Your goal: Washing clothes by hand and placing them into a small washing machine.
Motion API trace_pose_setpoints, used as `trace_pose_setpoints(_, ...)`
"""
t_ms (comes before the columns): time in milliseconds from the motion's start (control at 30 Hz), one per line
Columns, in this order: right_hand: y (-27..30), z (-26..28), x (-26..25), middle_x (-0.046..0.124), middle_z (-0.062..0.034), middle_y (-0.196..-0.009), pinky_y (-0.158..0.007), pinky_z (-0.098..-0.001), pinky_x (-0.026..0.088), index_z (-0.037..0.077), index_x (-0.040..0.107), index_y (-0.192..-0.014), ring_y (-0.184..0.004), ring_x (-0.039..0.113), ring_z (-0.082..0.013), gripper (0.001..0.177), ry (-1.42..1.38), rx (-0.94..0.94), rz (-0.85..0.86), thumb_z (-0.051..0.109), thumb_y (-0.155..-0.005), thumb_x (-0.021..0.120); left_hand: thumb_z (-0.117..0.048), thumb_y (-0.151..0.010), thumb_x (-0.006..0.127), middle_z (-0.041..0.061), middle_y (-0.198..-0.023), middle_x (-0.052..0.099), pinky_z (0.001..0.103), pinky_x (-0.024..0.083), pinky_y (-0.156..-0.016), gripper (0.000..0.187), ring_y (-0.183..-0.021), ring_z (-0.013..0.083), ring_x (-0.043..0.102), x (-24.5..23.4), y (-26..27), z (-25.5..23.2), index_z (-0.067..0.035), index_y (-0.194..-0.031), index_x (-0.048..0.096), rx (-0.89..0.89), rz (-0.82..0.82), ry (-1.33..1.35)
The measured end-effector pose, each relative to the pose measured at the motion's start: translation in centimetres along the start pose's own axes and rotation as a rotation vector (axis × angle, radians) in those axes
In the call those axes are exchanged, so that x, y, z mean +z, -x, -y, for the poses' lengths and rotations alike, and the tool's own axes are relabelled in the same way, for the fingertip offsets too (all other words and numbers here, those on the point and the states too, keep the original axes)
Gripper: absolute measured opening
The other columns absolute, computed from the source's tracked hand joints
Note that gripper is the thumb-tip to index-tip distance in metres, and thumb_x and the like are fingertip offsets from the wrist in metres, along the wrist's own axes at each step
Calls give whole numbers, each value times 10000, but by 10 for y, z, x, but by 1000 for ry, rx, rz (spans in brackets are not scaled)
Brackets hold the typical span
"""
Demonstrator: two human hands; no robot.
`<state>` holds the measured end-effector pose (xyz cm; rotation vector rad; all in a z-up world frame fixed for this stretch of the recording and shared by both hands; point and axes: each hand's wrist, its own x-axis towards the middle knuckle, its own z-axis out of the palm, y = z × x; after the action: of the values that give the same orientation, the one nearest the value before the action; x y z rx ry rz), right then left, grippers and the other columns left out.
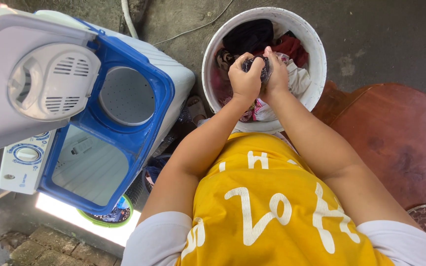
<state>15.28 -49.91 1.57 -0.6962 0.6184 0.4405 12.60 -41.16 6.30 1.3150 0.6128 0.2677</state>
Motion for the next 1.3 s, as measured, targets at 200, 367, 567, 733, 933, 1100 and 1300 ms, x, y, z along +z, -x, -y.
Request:
trace_pose_setpoints(200,3,16,5,677,-11,-814,-682,-357,560,182,631,-847,-739,673,-188,294,18,424,-3,432,-1000,612,-184,-793,717,124,-717,643,315,531,-657,206,-622,176,613,0,6,-30,12,-843,680,225,120,-282)
trace_pose_setpoints(367,-7,8,-32,686,-10,-892,-734,-366,553,163,643,-935,-822,678,-187,229,14,407,144,361,-1034,582,-200,-755,699,183,-852,705,357,572,-746,239,-764,320,711,-7,5,-34,-1,-886,698,372,295,-342)
trace_pose_setpoints(567,14,13,2,690,-21,-970,-804,-361,582,147,658,-1002,-905,686,-180,281,124,368,46,406,-1023,549,-240,-801,754,166,-815,687,355,560,-744,263,-756,299,688,-33,-3,-55,-6,-904,691,341,444,-382)
trace_pose_setpoints(733,25,-5,51,682,1,-1013,-757,-304,471,133,686,-1101,-886,622,-117,374,588,1,39,471,-1066,530,-258,-845,844,91,-913,700,326,571,-787,451,-848,181,673,-104,-10,-88,-2,-1109,582,203,304,-306)
trace_pose_setpoints(933,53,-79,157,671,-10,-1039,-929,-258,498,-8,672,-1149,-991,578,-84,438,1022,-409,559,399,-1169,511,-25,-795,725,94,-1120,657,309,542,-936,523,-1017,192,654,-263,-31,-110,-21,-1270,504,-136,151,113)
trace_pose_setpoints(1100,52,-173,210,717,-29,-1002,-861,-284,545,-3,678,-1130,-949,638,-96,390,1097,-221,689,364,-1105,549,-40,-798,508,92,-1115,621,319,482,-1002,420,-1059,222,598,-386,-50,-84,23,-1209,562,-218,9,157)
trace_pose_setpoints(1300,54,-234,233,744,-170,-1153,-937,-367,545,7,641,-1261,-1061,726,-267,335,1359,-158,580,230,-1018,579,-92,-790,513,131,-1215,595,359,452,-1044,550,-1159,275,572,-451,-76,-31,15,-1327,553,-366,-135,117)
